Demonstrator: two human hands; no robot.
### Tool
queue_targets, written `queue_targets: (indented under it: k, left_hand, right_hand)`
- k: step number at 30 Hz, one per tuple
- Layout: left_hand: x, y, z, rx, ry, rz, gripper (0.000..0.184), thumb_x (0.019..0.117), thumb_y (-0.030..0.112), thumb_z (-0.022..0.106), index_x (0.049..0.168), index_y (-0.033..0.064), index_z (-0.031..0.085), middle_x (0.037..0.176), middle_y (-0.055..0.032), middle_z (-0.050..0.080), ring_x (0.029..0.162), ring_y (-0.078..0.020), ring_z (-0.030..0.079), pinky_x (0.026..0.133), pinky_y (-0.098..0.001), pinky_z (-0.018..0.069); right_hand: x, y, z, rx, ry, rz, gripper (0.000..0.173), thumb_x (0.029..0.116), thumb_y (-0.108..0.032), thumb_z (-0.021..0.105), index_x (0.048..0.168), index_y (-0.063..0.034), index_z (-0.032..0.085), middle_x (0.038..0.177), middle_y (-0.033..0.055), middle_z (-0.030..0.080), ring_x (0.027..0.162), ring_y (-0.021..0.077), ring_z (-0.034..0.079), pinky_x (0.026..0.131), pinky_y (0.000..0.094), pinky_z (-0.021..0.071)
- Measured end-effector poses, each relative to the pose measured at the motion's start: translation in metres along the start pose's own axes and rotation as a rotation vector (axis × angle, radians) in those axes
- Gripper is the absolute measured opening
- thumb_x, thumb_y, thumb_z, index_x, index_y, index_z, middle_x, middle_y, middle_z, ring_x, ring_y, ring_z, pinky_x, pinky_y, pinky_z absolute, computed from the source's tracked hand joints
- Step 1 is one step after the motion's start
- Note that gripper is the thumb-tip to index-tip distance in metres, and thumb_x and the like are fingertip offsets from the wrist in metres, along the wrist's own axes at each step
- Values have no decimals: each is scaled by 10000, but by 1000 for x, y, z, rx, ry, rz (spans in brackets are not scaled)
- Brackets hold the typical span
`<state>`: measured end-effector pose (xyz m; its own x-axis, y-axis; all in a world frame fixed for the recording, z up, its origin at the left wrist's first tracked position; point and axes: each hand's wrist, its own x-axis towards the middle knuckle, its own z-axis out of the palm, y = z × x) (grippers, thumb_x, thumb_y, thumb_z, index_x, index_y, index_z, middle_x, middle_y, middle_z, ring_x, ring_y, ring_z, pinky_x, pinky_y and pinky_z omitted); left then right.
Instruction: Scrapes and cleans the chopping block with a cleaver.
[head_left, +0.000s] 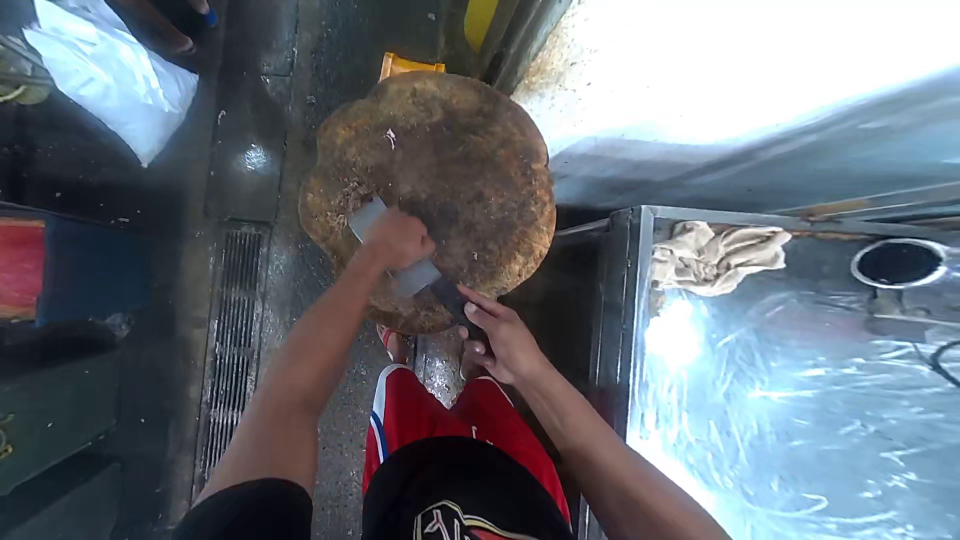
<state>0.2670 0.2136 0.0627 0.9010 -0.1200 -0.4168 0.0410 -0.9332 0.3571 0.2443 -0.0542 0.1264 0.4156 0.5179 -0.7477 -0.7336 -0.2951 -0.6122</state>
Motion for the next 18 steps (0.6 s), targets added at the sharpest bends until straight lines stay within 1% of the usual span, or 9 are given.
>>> queue_targets:
  k: [1, 3, 5, 7, 9, 11, 14, 16, 18]
  left_hand:
    - [-1, 3, 1, 10, 35, -3, 437, 1015, 429, 451, 816, 140, 712, 811, -51, 712, 883, -245, 688, 1036, -501, 448]
    - [-19, 40, 29, -52, 49, -20, 427, 999, 463, 484, 811, 188, 751, 795, -13, 728, 862, -210, 696, 1070, -515, 429]
    - [-45, 90, 67, -163, -73, -15, 494, 1030, 475, 401, 901, 142, 742, 889, -78, 742, 960, -271, 700, 1140, -576, 359]
    - [-71, 123, 80, -216, -148, 10, 525, 1037, 434, 341, 910, 83, 711, 899, -132, 733, 972, -320, 696, 1123, -579, 359]
    - [-70, 110, 63, -201, -151, 44, 514, 1038, 417, 354, 908, 65, 705, 884, -151, 726, 951, -337, 695, 1065, -574, 404]
    - [-40, 60, 29, -158, -140, 64, 476, 1059, 411, 414, 981, 74, 741, 937, -152, 737, 995, -342, 697, 1049, -591, 439]
    - [1, -4, -2, 23, -2, 78, 460, 1035, 408, 428, 833, 100, 703, 850, -93, 718, 916, -287, 691, 1017, -525, 457]
    - [-1, 8, 3, 42, 62, 55, 457, 1018, 422, 435, 796, 131, 708, 804, -58, 715, 866, -254, 690, 1027, -511, 446]
    - [-19, 58, 36, -51, 111, 7, 428, 1004, 459, 487, 801, 187, 748, 780, -16, 725, 833, -217, 695, 1044, -529, 439]
  right_hand:
    - [-4, 4, -5, -7, -7, -1, 472, 1107, -219, 451, 1575, -158, 443, 824, 79, 611, 489, 104, 477, 410, 237, 412]
    - [-36, 30, -29, -44, -9, 10, 492, 1080, -224, 476, 1568, -162, 463, 847, 80, 626, 505, 107, 484, 417, 244, 416]
    - [-83, 60, -57, -67, 1, 82, 508, 1042, -247, 510, 1545, -174, 499, 848, 70, 644, 506, 101, 490, 412, 243, 412]
    - [-117, 78, -68, -55, 8, 152, 520, 1025, -282, 532, 1535, -180, 512, 808, 57, 639, 474, 89, 477, 385, 239, 400]
    - [-109, 71, -54, -36, 10, 119, 515, 1039, -274, 532, 1541, -165, 502, 816, 69, 634, 473, 95, 472, 385, 241, 396]
    - [-61, 40, -20, -47, 9, 17, 509, 1066, -245, 486, 1568, -165, 461, 847, 71, 636, 494, 103, 479, 408, 247, 418]
    - [-4, 6, 15, 20, 29, -15, 472, 1116, -220, 431, 1584, -161, 427, 808, 66, 597, 479, 98, 462, 405, 235, 401]
    - [-11, 15, -2, -2, 5, -31, 483, 1109, -211, 438, 1588, -155, 426, 816, 78, 602, 483, 106, 462, 408, 242, 403]
    - [-44, 41, -45, -71, -15, -14, 512, 1073, -232, 478, 1579, -157, 444, 833, 70, 613, 495, 108, 465, 411, 250, 405]
